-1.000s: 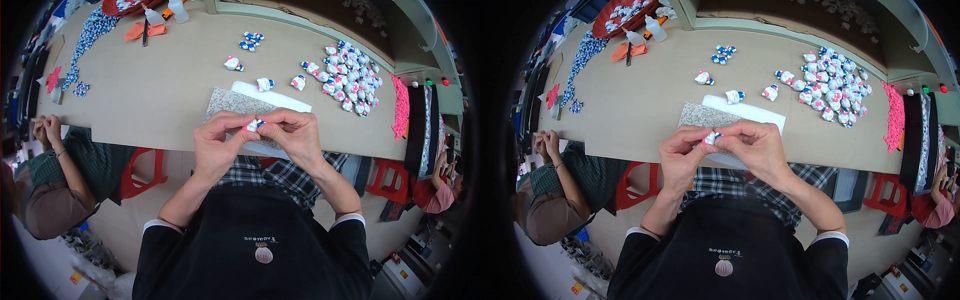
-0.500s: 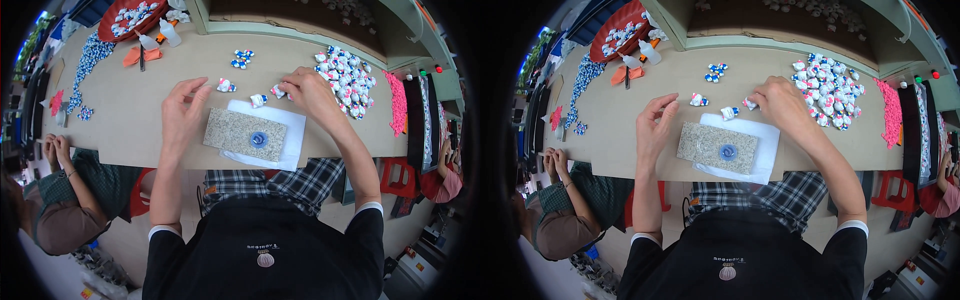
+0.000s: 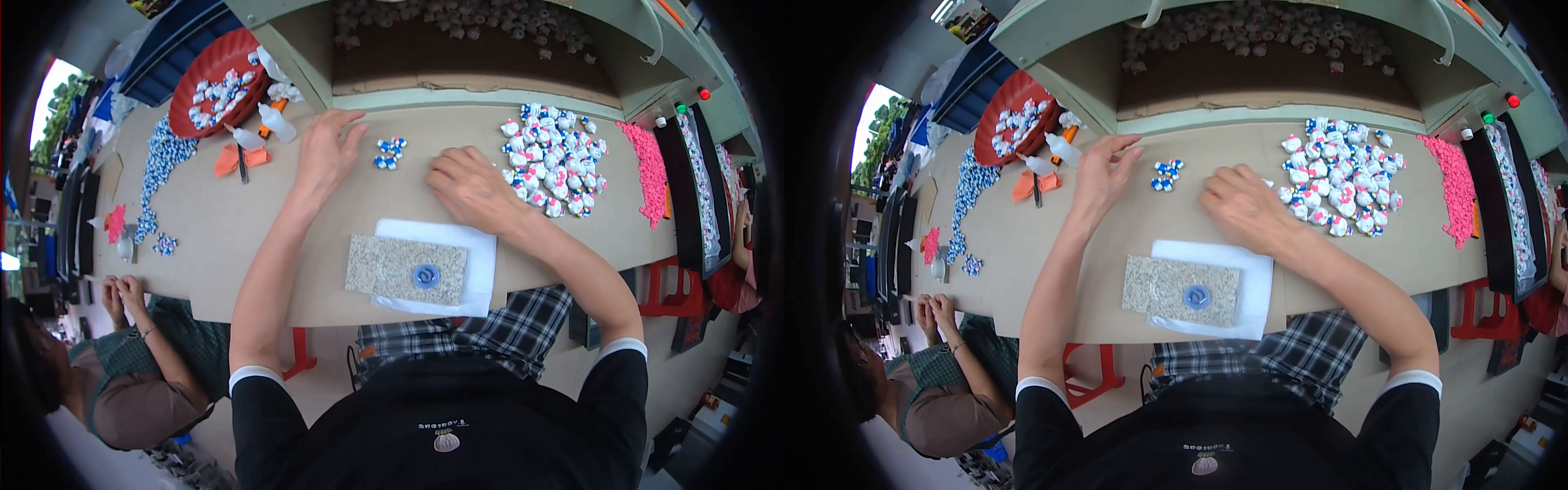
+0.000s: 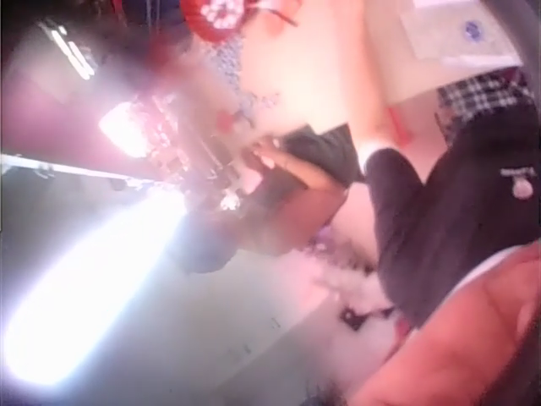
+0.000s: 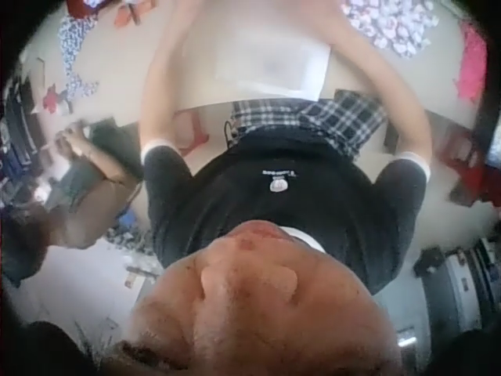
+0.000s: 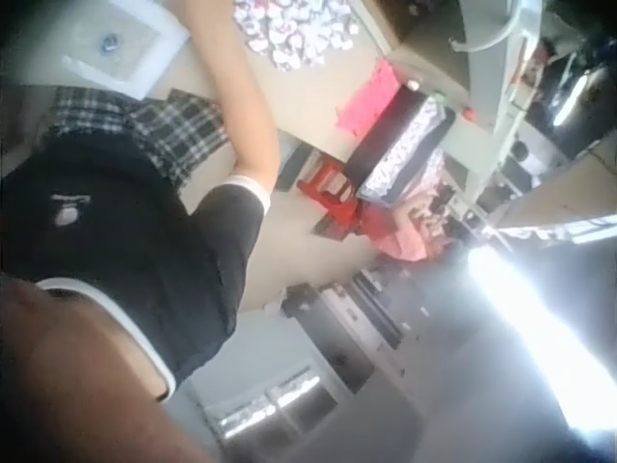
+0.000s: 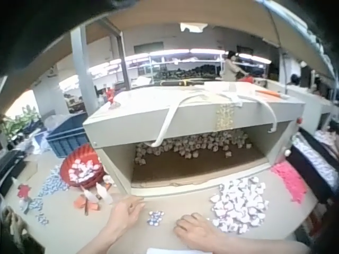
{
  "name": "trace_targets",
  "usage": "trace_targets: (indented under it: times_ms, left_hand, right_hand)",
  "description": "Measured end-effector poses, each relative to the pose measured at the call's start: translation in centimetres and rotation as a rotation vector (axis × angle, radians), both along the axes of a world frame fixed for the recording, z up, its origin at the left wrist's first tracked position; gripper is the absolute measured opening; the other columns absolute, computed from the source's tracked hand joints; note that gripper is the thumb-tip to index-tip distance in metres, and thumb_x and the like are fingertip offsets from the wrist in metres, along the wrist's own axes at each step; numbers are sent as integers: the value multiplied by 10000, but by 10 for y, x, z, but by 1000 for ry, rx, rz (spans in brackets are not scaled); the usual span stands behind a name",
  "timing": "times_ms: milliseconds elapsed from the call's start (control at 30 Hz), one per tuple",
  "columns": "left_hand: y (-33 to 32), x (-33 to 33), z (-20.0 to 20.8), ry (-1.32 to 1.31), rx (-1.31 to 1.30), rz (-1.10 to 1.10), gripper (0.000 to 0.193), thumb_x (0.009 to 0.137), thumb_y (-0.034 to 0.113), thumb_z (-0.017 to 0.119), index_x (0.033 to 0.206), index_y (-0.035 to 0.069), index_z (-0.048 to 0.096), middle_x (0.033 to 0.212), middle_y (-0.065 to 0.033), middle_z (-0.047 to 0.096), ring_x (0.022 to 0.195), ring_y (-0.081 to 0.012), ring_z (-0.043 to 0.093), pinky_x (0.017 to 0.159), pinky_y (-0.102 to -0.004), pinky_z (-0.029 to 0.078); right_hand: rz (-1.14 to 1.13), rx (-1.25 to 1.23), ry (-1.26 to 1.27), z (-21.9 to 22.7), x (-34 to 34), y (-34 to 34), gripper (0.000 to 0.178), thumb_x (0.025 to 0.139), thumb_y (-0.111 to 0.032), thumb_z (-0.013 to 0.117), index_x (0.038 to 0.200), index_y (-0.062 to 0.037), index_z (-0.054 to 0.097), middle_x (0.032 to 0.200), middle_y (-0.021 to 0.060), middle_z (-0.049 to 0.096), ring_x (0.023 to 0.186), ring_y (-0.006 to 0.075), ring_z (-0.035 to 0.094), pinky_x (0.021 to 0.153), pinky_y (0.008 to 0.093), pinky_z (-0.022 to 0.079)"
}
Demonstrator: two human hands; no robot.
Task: The person assembles toy figurines by dipping small component parts into adhesive in a cap container and attaching them to figurine bodies by hand, placing the assembled figurines into a pile and refilling adhesive with a squeeze bottle.
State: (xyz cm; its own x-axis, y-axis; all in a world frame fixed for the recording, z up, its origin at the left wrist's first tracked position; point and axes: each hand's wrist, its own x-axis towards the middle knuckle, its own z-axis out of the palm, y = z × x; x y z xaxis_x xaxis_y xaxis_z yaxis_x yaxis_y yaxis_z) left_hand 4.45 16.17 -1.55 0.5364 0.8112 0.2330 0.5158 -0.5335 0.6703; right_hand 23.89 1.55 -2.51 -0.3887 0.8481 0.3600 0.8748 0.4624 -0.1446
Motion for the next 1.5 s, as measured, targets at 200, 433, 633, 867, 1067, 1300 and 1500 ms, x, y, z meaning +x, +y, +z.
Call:
trace_targets:
  times_ms: [200, 433, 633, 867, 1067, 1300, 1500]
  left_hand:
    - [71, 93, -5, 214, 282, 182, 310, 831, 190, 534, 1070, 0, 586, 1031, -223, 570, 1072, -359, 484, 885, -411, 404]
    - [164, 154, -33, 208, 673, 302, 480, 841, 398, 531, 1138, 21, 500, 1111, -244, 513, 1011, -371, 523, 886, -440, 410]
    - [149, 153, -33, 215, 722, 206, 442, 822, 355, 563, 1162, 76, 520, 1170, -180, 517, 1093, -340, 486, 913, -451, 390]
    - [147, 127, -31, 101, 524, 55, 358, 836, 294, 554, 1156, 134, 539, 1075, -168, 570, 983, -342, 552, 840, -421, 458]
    - [137, 131, -27, 120, 398, 25, 233, 834, 242, 554, 1030, 129, 609, 1021, -163, 595, 960, -314, 566, 824, -393, 452]
    - [142, 128, -14, 339, 497, -51, 297, 837, 294, 554, 1090, 141, 586, 1036, -154, 600, 950, -345, 571, 849, -395, 437]
    - [58, 69, 37, -846, -1149, -121, 218, 904, 215, 499, 1048, 52, 505, 850, -71, 556, 631, -125, 506, 407, -230, 370]
  right_hand:
    - [-232, 184, -2, 5, 43, -20, 108, 687, -65, 539, 782, -19, 564, 869, 100, 569, 890, 229, 523, 791, 336, 394]
    - [-332, 200, 94, -5, 42, -21, 120, 681, -53, 540, 792, -26, 575, 826, 82, 559, 861, 215, 522, 793, 331, 395]
    - [-318, 92, 113, -5, 44, -24, 180, 694, -82, 647, 862, -47, 591, 892, 65, 571, 889, 210, 526, 809, 343, 391]
    - [-332, 75, 108, 1, 42, -24, 226, 705, -157, 663, 889, -53, 584, 892, 62, 568, 904, 202, 515, 814, 343, 383]
    - [-322, 68, 59, 11, 35, -32, 248, 702, -218, 674, 870, -52, 599, 917, 72, 579, 913, 207, 515, 825, 348, 377]
    - [-248, 88, 135, 27, 27, -24, 201, 711, -125, 669, 887, -43, 615, 910, 85, 587, 898, 230, 537, 796, 345, 407]
    - [-219, -162, 465, 21, 21, 25, 190, 777, -65, 575, 949, 6, 616, 850, 162, 614, 760, 311, 597, 697, 368, 470]
